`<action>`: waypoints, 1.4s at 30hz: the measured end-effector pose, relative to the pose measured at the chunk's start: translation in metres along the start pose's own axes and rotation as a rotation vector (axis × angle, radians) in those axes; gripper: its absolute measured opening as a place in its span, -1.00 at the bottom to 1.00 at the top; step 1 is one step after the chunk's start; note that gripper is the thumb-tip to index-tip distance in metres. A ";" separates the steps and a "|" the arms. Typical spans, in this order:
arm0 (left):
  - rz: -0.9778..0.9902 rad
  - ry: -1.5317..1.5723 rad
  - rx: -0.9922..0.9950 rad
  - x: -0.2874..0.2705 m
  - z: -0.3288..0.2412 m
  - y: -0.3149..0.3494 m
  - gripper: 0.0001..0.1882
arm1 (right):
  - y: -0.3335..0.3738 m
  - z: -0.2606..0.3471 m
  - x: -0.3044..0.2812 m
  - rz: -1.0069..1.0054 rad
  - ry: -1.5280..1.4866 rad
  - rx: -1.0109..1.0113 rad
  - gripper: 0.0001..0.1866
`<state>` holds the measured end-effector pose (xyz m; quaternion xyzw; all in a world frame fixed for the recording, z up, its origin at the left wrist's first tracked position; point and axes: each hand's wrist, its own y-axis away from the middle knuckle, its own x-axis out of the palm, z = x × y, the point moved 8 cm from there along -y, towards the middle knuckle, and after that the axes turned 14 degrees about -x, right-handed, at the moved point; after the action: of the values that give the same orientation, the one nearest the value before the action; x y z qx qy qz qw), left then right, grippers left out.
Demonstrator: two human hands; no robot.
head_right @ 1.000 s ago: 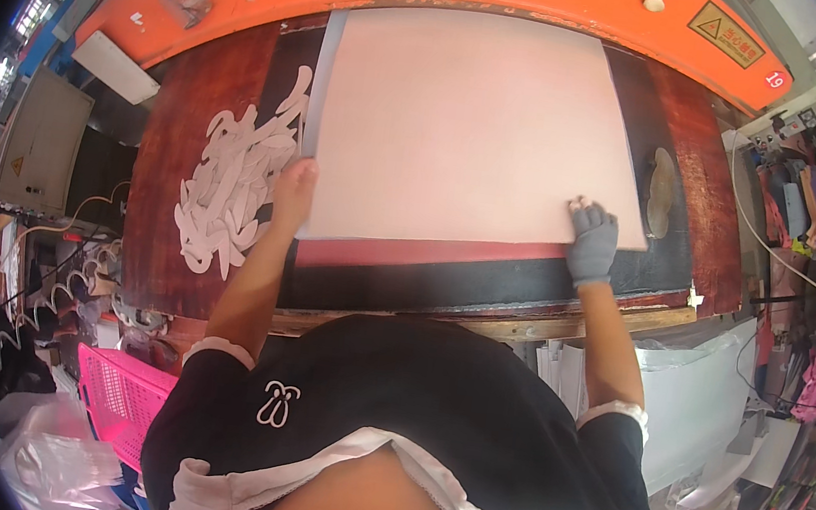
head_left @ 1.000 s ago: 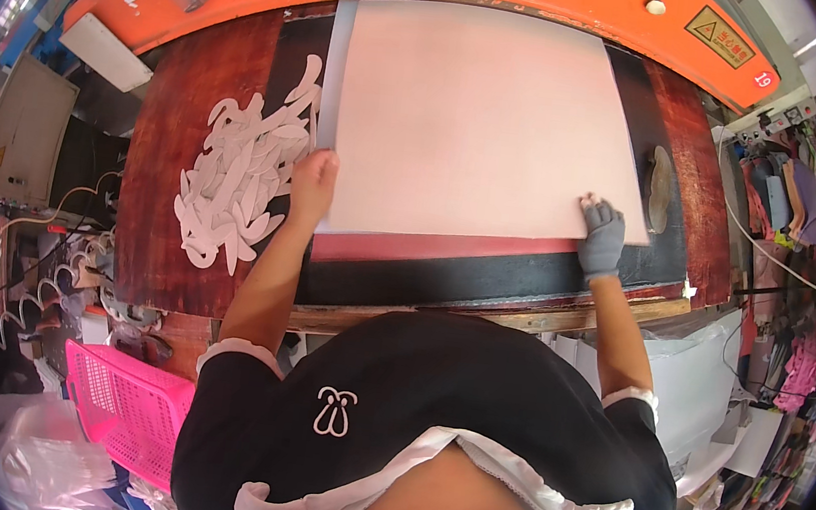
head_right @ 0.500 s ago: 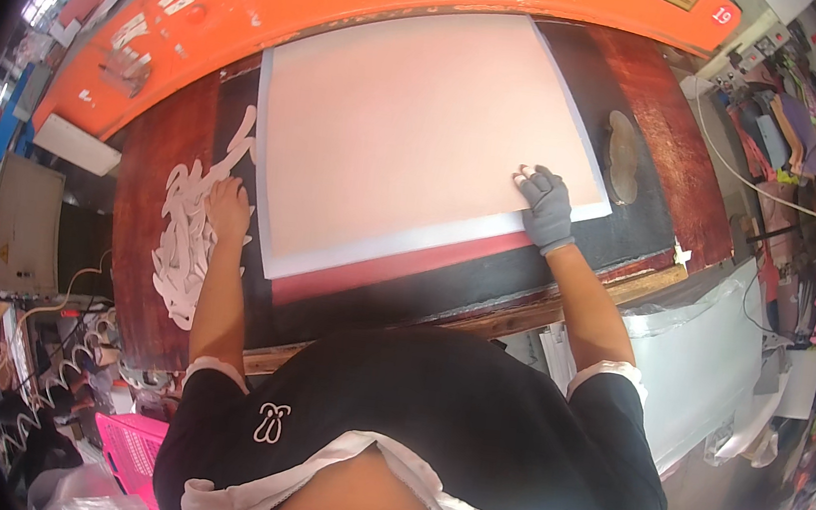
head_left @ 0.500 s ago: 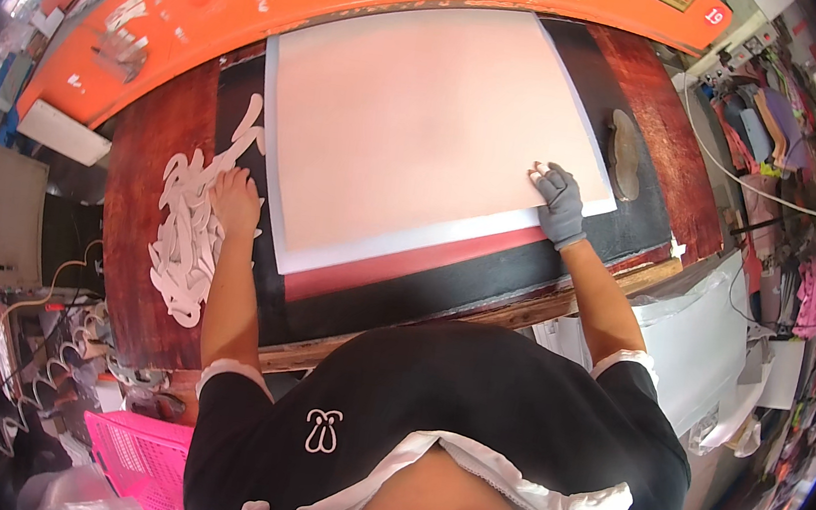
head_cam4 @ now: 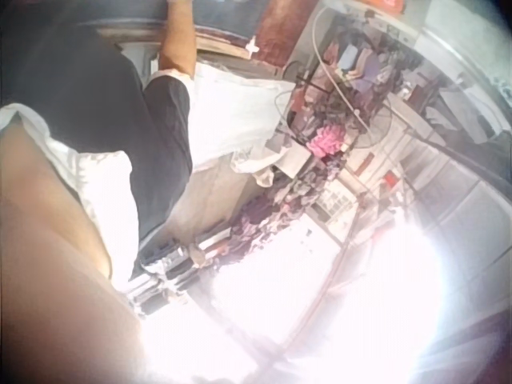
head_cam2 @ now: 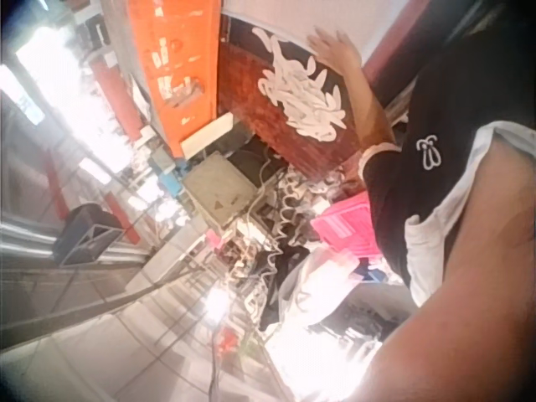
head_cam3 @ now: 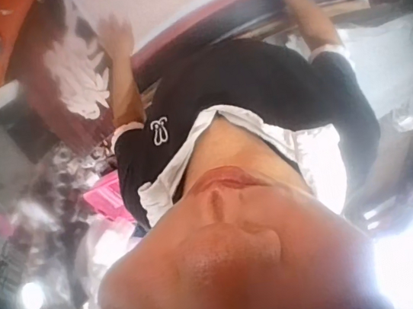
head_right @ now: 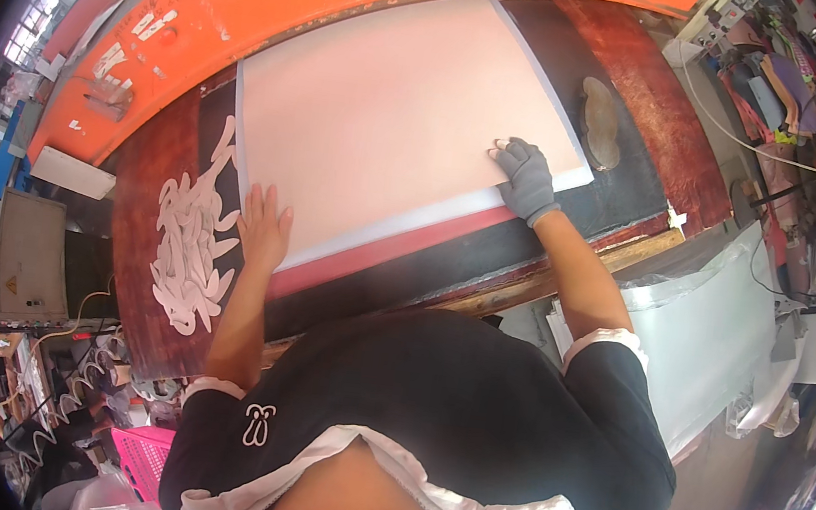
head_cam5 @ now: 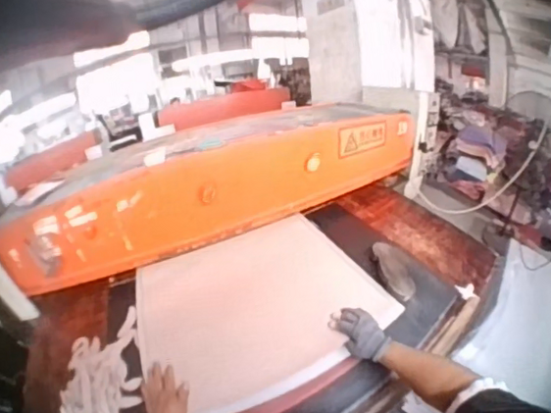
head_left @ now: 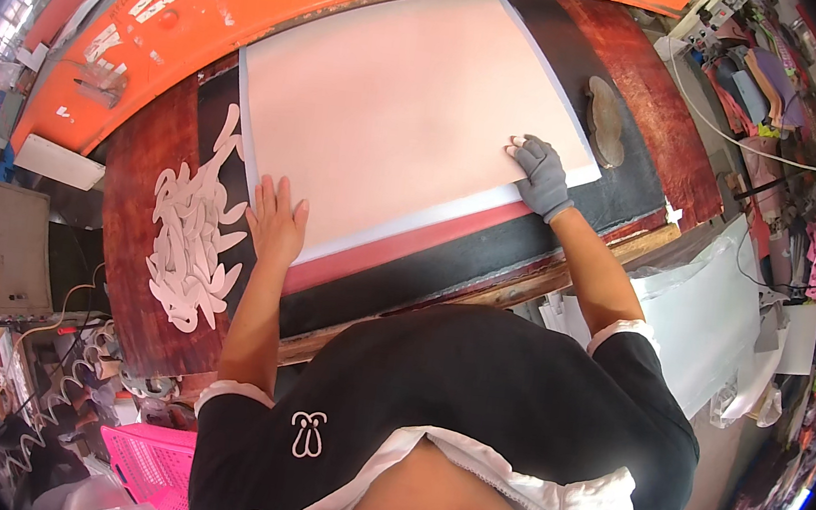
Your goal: The person removes excess vinyl from a cut sheet on a heat press, then places a new pink vinyl sheet on the press and uses a squeegee to apply pressure. After heating, the person peels away the carrier film to reveal the cut design.
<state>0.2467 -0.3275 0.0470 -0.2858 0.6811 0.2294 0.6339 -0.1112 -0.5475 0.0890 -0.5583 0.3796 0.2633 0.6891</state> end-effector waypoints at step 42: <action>-0.332 0.660 0.109 -0.029 0.051 0.065 -0.84 | -0.044 0.015 -0.011 -0.430 -1.027 0.598 -0.56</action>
<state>0.2404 -0.2429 0.0683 -0.4167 0.8045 -0.0177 0.4229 -0.0799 -0.5427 0.1243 -0.2079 -0.0629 0.2358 0.9472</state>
